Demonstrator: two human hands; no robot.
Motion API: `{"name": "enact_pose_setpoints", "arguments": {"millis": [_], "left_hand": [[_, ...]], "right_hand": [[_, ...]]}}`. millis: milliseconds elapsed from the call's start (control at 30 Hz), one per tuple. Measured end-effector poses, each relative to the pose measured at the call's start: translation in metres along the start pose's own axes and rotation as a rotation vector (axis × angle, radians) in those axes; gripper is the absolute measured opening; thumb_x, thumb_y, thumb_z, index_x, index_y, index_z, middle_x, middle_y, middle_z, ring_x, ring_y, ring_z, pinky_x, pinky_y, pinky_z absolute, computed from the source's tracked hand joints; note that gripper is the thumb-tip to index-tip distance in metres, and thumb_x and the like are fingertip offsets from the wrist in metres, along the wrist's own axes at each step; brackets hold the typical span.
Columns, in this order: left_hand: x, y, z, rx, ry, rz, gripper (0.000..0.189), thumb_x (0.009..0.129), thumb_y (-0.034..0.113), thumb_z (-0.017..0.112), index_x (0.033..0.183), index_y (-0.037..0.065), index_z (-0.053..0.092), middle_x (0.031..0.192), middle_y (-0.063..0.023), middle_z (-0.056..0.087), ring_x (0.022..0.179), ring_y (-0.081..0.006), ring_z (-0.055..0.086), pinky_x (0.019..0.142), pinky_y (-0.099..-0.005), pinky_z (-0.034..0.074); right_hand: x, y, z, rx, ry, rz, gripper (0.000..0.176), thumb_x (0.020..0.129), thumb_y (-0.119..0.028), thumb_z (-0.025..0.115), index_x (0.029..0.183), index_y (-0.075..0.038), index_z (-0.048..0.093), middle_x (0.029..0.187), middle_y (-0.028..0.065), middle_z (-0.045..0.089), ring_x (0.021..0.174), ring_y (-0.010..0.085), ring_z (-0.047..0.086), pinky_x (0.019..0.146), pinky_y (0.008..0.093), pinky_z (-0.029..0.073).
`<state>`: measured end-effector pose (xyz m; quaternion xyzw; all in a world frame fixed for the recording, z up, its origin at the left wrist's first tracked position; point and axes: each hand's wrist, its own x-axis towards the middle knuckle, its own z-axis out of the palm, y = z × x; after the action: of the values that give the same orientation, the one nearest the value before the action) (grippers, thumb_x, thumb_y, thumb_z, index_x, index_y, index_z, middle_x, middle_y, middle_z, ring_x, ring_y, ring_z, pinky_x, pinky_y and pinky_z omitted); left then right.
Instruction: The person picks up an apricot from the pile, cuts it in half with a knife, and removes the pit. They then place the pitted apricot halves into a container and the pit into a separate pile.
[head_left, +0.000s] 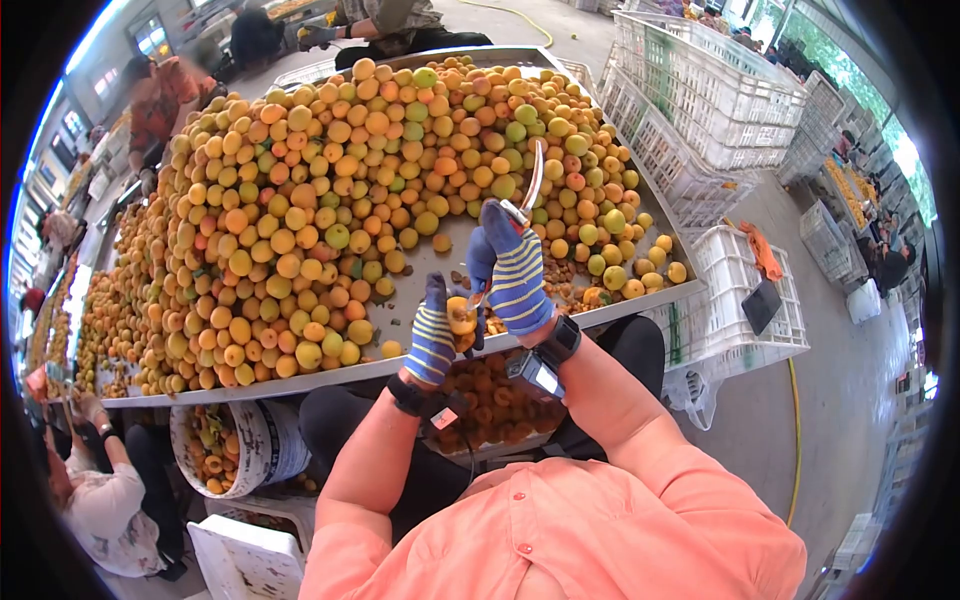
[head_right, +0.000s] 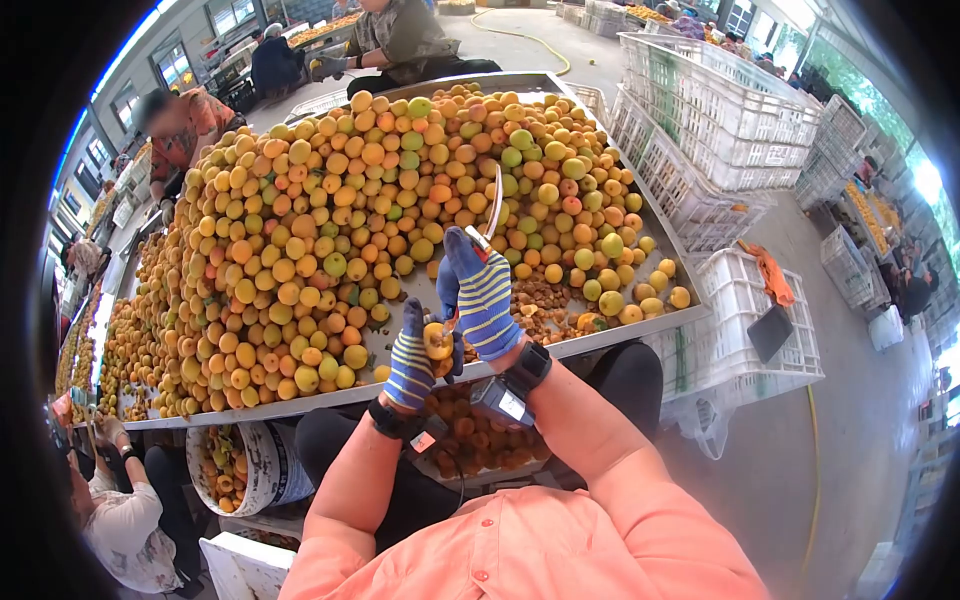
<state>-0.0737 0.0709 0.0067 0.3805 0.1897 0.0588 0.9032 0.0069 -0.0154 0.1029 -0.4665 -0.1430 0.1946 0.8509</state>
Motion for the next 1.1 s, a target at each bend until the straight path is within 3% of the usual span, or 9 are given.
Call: {"name": "enact_pose_setpoints", "arguments": {"millis": [200,233,333,500,600,767,933,1000,1100], "left_hand": [[0.002,-0.005,0.001,0.184,0.051,0.16,0.063,0.09,0.06,0.04,0.075,0.002,0.059,0.056,-0.0092,0.057,0.04,-0.0189,0.053,0.036,-0.0283,0.042],[0.0,-0.002,0.002,0.207,0.078,0.123,0.061,0.09,0.059,0.041,0.074,0.002,0.059,0.056,-0.0091,0.057,0.041,-0.0181,0.053,0.036,-0.0276,0.042],[-0.002,-0.002,-0.001,0.259,0.157,0.085,0.058,0.091,0.055,0.043,0.07,0.003,0.059,0.056,-0.0084,0.057,0.042,-0.0157,0.053,0.038,-0.0257,0.041],[0.007,-0.007,-0.008,0.201,0.14,0.114,0.056,0.092,0.049,0.046,0.062,0.003,0.059,0.053,-0.0043,0.056,0.043,-0.014,0.054,0.041,-0.0262,0.041],[0.004,-0.004,-0.009,0.259,0.145,0.176,0.054,0.093,0.047,0.046,0.068,0.001,0.061,0.055,-0.0053,0.056,0.045,-0.014,0.054,0.041,-0.0256,0.042],[0.002,-0.007,-0.006,0.205,0.106,0.222,0.055,0.092,0.053,0.045,0.077,0.002,0.061,0.059,-0.0066,0.055,0.042,-0.0166,0.051,0.036,-0.025,0.04],[0.007,-0.011,-0.016,0.259,0.123,0.174,0.055,0.091,0.056,0.045,0.078,0.005,0.062,0.059,-0.0058,0.056,0.042,-0.0151,0.051,0.037,-0.0245,0.039],[0.01,-0.015,-0.014,0.226,0.173,0.142,0.061,0.089,0.061,0.041,0.074,0.005,0.061,0.053,-0.0027,0.052,0.037,-0.0129,0.046,0.033,-0.0243,0.032],[0.013,-0.015,-0.003,0.144,0.177,0.124,0.067,0.088,0.066,0.036,0.07,0.006,0.06,0.049,-0.0019,0.05,0.032,-0.0127,0.042,0.03,-0.0247,0.026]], "right_hand": [[-0.006,0.006,0.004,-0.149,-0.019,-0.107,0.031,0.089,-0.035,0.061,0.072,-0.01,0.054,0.055,-0.0071,0.045,0.047,0.0007,0.039,0.042,0.0177,0.026],[-0.004,0.012,0.006,-0.268,0.009,-0.239,0.03,0.089,-0.035,0.062,0.073,-0.01,0.054,0.057,-0.0077,0.046,0.048,0.0002,0.04,0.042,0.0175,0.028],[-0.01,0.007,0.011,-0.189,-0.072,-0.129,0.031,0.088,-0.036,0.063,0.073,-0.01,0.055,0.057,-0.0084,0.046,0.05,-0.0005,0.04,0.043,0.0175,0.028],[-0.006,0.018,0.01,-0.33,-0.033,-0.229,0.03,0.091,-0.034,0.059,0.074,-0.009,0.055,0.055,-0.0073,0.045,0.05,0.0007,0.038,0.043,0.0202,0.028],[0.005,0.027,0.0,0.059,-0.038,-0.059,0.03,0.091,-0.035,0.058,0.076,-0.008,0.054,0.053,-0.0056,0.043,0.044,0.0027,0.037,0.039,0.0226,0.027],[0.016,0.034,-0.015,0.402,-0.027,0.268,0.039,0.091,-0.04,0.055,0.065,-0.02,0.036,0.049,-0.0055,0.03,0.037,0.0077,0.029,0.036,0.0244,0.02],[0.022,0.044,-0.029,0.535,-0.003,0.424,0.049,0.092,-0.046,0.05,0.057,-0.023,0.026,0.05,-0.0083,0.019,0.04,0.0086,0.021,0.038,0.0252,0.018],[0.019,0.047,-0.025,0.689,0.057,0.524,0.051,0.093,-0.046,0.05,0.055,-0.023,0.024,0.05,-0.0082,0.018,0.04,0.009,0.021,0.038,0.0256,0.018],[0.019,0.036,-0.018,0.643,0.041,0.482,0.052,0.092,-0.043,0.052,0.054,-0.023,0.023,0.05,-0.0083,0.018,0.04,0.0095,0.022,0.038,0.0263,0.019]]}}
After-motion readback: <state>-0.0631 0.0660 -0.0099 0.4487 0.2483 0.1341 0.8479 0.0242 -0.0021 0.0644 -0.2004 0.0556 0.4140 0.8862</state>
